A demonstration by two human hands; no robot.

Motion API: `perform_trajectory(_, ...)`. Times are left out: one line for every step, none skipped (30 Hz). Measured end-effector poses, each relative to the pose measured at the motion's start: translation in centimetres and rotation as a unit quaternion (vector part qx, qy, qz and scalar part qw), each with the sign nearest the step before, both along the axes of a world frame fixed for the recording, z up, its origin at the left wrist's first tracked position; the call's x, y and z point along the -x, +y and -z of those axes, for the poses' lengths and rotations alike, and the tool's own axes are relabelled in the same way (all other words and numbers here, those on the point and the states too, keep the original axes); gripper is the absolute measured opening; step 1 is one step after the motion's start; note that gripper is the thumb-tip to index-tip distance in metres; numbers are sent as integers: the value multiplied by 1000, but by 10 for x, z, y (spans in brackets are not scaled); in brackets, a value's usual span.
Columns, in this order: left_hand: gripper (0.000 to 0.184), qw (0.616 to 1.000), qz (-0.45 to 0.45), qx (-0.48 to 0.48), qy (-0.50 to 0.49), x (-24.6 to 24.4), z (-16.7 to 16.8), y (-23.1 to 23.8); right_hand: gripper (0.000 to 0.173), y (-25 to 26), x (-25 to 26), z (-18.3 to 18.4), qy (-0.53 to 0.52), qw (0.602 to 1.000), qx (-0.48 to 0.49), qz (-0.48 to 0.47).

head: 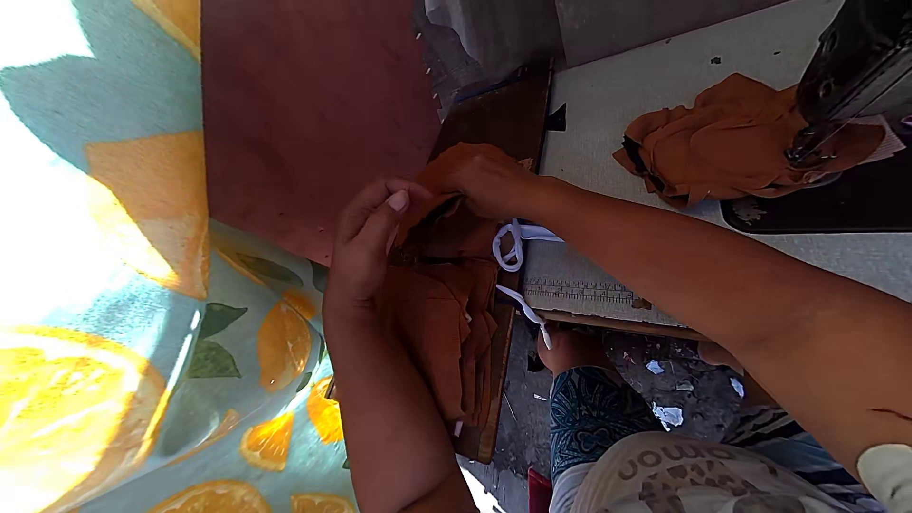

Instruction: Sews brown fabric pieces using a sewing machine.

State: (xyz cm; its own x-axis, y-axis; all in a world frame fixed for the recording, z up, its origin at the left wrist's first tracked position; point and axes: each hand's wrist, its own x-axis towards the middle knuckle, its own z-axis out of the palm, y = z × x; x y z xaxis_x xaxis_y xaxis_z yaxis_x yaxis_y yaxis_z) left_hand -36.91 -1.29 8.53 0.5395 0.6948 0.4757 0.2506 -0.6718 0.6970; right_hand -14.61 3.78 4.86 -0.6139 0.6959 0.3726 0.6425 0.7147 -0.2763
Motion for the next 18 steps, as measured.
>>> perform_trajectory(33, 999, 30, 19, 16, -9, 0, -4, 28, 5, 1, -6, 19, 1000, 5, 1)
perform_trajectory(29, 997, 55, 38, 42, -20, 3, -4, 24, 9, 2, -13, 25, 1000, 10, 3)
perform_trajectory(28, 993, 65, 61, 76, -31, 7, -2, 23, 11, 3, -23, 26, 1000, 14, 7)
perform_trajectory(30, 988, 55, 80, 119, -41, 12, 1, 22, 11, 4, -33, 24, 999, 16, 14)
perform_trajectory(32, 983, 31, 89, 160, -49, 17, 5, 22, 11, 4, -42, 24, 999, 13, 21)
perform_trajectory(37, 977, -5, 95, 193, -54, 21, 10, 20, 10, 4, -51, 26, 999, 9, 26)
perform_trajectory(43, 971, -43, 99, 211, -56, 25, 16, 18, 8, 3, -60, 35, 999, 2, 27)
perform_trajectory(48, 969, -81, 102, 211, -55, 29, 22, 19, 5, 1, -67, 47, 999, -9, 25)
perform_trajectory(50, 969, -117, 108, 186, -52, 32, 26, 21, 1, -1, -74, 62, 998, -23, 21)
perform_trajectory(47, 973, -146, 113, 137, -50, 34, 28, 24, -4, -4, -81, 78, 996, -38, 13)
perform_trajectory(43, 975, -166, 125, 73, -49, 33, 27, 27, -12, -8, -87, 96, 994, -55, 2)
perform_trajectory(40, 975, -169, 142, -3, -51, 29, 23, 30, -21, -13, -93, 115, 990, -77, -13)
perform_trajectory(41, 970, -158, 165, -84, -56, 22, 18, 31, -31, -18, -99, 128, 986, -102, -27)
perform_trajectory(42, 958, -142, 191, -159, -63, 13, 9, 33, -43, -23, -104, 143, 980, -129, -40)
perform_trajectory(45, 943, -125, 213, -222, -72, 5, -1, 36, -55, -28, -108, 154, 975, -153, -47)
perform_trajectory(46, 929, -98, 228, -276, -82, -2, -11, 38, -68, -32, -110, 161, 970, -173, -50)
perform_trajectory(48, 913, -67, 236, -327, -93, -7, -22, 41, -82, -38, -111, 161, 968, -188, -50)
perform_trajectory(53, 895, -29, 238, -375, -104, -8, -33, 41, -95, -42, -108, 160, 965, -202, -46)
